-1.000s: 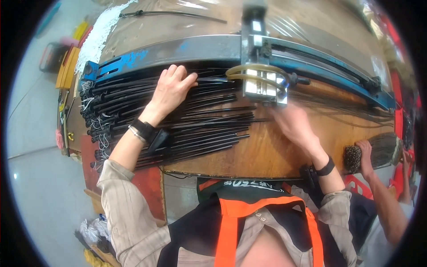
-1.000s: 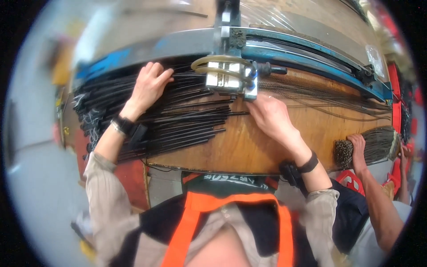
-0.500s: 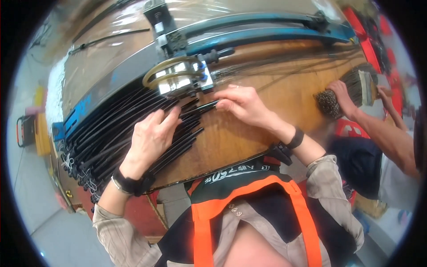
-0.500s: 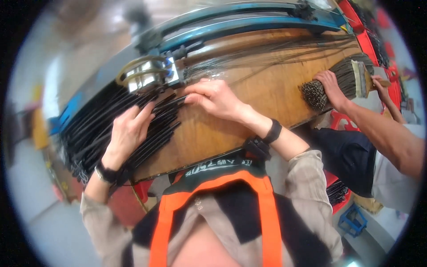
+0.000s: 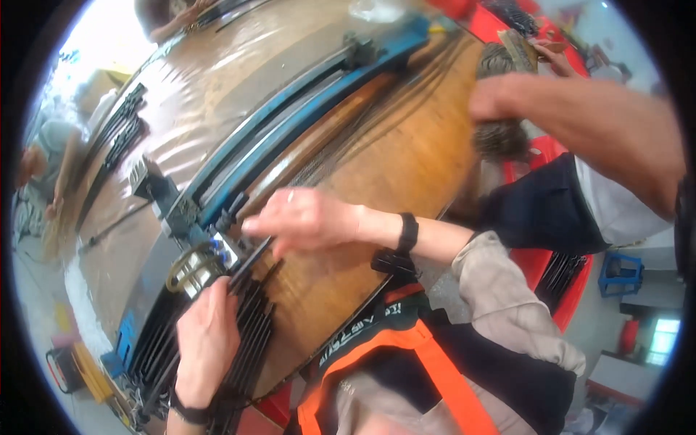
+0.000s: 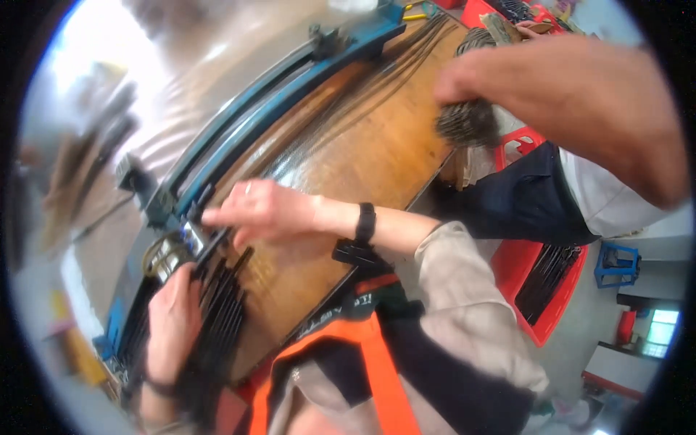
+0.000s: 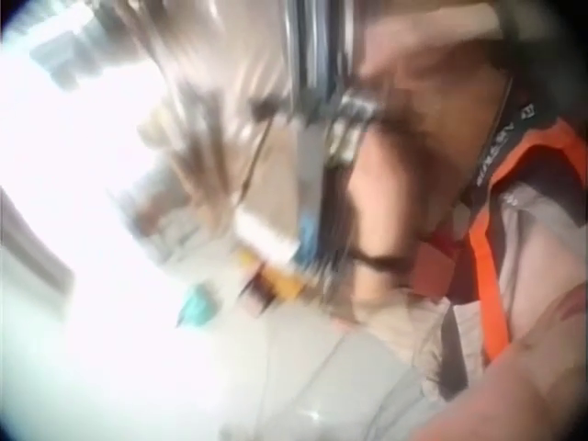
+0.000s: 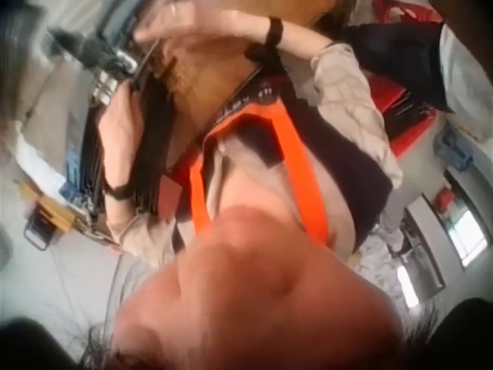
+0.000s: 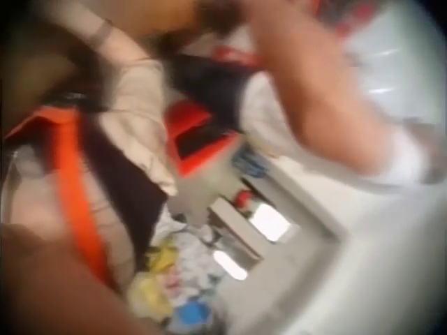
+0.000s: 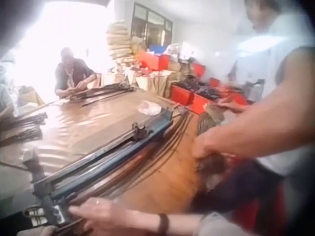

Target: The person assembles umbrella frames by sliding a spring onto a metal rod, inserting it into a machine, and pulling a lever. They then remove the rod and place it onto a growing pile on the table.

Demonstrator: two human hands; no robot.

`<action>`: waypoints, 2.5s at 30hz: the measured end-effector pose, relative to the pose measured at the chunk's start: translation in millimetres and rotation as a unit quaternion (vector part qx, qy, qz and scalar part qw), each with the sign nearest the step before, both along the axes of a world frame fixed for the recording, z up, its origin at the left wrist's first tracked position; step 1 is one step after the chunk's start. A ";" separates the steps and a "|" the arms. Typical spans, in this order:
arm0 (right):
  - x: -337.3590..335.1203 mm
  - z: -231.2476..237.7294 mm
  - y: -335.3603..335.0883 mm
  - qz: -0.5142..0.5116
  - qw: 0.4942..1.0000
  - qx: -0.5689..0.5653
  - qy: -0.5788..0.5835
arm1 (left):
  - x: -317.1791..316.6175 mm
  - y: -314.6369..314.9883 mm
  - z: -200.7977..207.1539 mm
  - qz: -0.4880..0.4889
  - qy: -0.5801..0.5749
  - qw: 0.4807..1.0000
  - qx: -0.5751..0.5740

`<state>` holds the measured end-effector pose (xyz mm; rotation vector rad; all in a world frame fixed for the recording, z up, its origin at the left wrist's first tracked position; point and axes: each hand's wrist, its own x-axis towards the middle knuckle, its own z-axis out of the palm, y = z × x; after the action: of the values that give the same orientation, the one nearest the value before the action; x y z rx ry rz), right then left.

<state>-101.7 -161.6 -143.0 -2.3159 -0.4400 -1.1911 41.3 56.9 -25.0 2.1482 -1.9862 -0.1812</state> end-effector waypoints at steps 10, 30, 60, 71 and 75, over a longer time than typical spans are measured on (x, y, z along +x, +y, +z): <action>-27.0 -26.8 -119.5 -0.334 0.933 0.074 0.113 | 43.8 -58.5 38.7 -0.017 -0.152 0.987 -0.052; 48.8 31.6 9.4 -0.090 0.987 0.102 -0.082 | 54.5 15.8 27.4 0.041 -0.181 0.977 -0.102; 203.4 59.1 13.3 0.077 0.986 0.089 0.119 | 130.5 176.1 38.3 0.340 -0.134 0.908 -0.206; 216.7 58.0 10.9 0.056 0.992 0.002 0.113 | 145.2 168.6 12.2 0.362 -0.056 0.907 -0.207; 211.0 63.7 13.7 0.063 0.989 0.040 0.125 | 146.4 160.9 9.3 0.339 -0.086 0.914 -0.204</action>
<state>109.3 -147.9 -79.2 -2.2919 -0.4317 -0.8311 187.7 217.8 -15.7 2.4469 -1.0865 0.4994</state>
